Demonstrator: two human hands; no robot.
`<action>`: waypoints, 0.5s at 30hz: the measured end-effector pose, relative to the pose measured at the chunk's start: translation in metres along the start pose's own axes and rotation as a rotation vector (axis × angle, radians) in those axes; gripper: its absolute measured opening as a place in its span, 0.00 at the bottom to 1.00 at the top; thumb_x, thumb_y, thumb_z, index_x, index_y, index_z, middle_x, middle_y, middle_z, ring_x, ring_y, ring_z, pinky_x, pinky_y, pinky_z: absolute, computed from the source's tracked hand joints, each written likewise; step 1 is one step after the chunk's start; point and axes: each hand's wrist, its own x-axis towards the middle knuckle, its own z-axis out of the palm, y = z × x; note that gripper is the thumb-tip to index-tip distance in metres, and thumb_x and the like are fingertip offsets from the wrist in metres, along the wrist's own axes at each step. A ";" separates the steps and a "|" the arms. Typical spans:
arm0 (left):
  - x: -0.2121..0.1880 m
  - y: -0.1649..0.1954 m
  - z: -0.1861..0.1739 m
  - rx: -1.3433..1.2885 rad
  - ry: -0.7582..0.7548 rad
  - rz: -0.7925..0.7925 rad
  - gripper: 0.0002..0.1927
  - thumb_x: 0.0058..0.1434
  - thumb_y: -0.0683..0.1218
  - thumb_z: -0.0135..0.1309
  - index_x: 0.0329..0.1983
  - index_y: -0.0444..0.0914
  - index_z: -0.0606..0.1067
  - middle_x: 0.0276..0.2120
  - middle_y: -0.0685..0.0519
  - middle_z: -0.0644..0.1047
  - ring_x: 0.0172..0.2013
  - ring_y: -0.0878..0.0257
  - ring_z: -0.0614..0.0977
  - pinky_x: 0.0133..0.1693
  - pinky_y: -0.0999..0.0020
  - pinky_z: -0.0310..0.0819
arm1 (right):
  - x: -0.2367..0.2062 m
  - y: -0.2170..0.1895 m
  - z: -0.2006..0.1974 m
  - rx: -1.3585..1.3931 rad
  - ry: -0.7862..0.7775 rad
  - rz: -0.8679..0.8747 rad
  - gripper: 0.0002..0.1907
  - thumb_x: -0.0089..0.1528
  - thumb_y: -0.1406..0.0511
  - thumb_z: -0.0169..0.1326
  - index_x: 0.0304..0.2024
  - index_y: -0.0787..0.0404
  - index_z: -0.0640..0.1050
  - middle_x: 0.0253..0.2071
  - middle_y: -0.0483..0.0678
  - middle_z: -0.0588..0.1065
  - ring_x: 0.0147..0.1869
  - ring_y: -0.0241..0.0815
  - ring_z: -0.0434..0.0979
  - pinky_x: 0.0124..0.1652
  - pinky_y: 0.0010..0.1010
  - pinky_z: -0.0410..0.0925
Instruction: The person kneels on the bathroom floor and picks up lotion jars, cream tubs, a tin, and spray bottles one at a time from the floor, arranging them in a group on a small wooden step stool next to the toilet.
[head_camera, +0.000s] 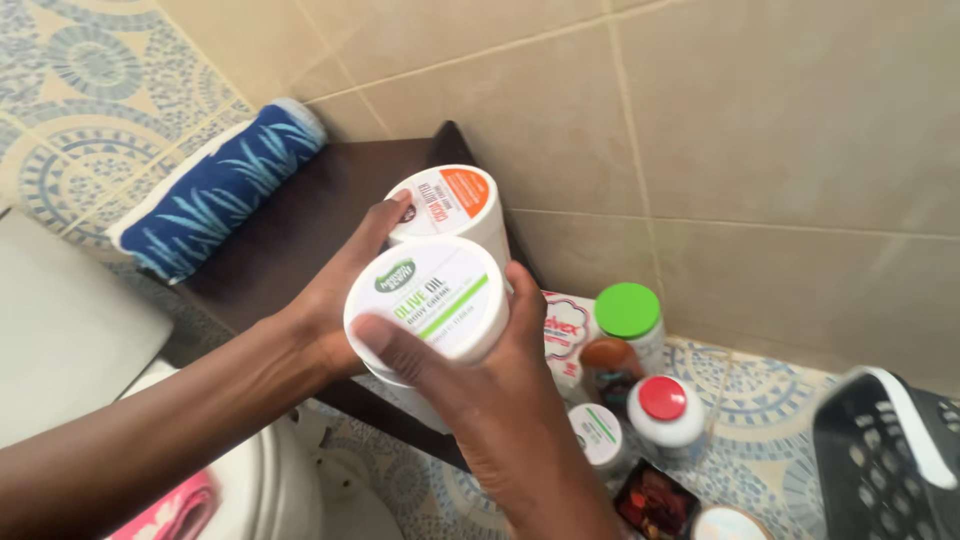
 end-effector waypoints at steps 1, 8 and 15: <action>-0.001 0.009 -0.007 -0.026 -0.022 -0.038 0.36 0.66 0.67 0.43 0.64 0.37 0.71 0.53 0.40 0.79 0.48 0.48 0.84 0.55 0.52 0.77 | 0.005 -0.002 0.007 0.022 -0.110 -0.047 0.63 0.49 0.50 0.75 0.73 0.66 0.52 0.63 0.57 0.75 0.67 0.47 0.77 0.61 0.37 0.71; 0.000 0.043 -0.047 -0.246 -0.126 0.065 0.34 0.69 0.66 0.43 0.65 0.35 0.71 0.56 0.40 0.77 0.51 0.48 0.82 0.58 0.50 0.76 | 0.033 -0.031 0.038 -0.500 -0.239 -0.045 0.66 0.43 0.59 0.77 0.72 0.62 0.50 0.63 0.54 0.71 0.68 0.44 0.73 0.60 0.34 0.69; 0.008 0.068 -0.089 -0.285 0.175 0.157 0.50 0.51 0.75 0.57 0.62 0.32 0.74 0.48 0.41 0.76 0.45 0.51 0.74 0.50 0.53 0.71 | 0.050 -0.037 0.082 -0.512 -0.089 -0.032 0.56 0.43 0.64 0.74 0.67 0.63 0.57 0.60 0.54 0.73 0.64 0.44 0.76 0.59 0.38 0.70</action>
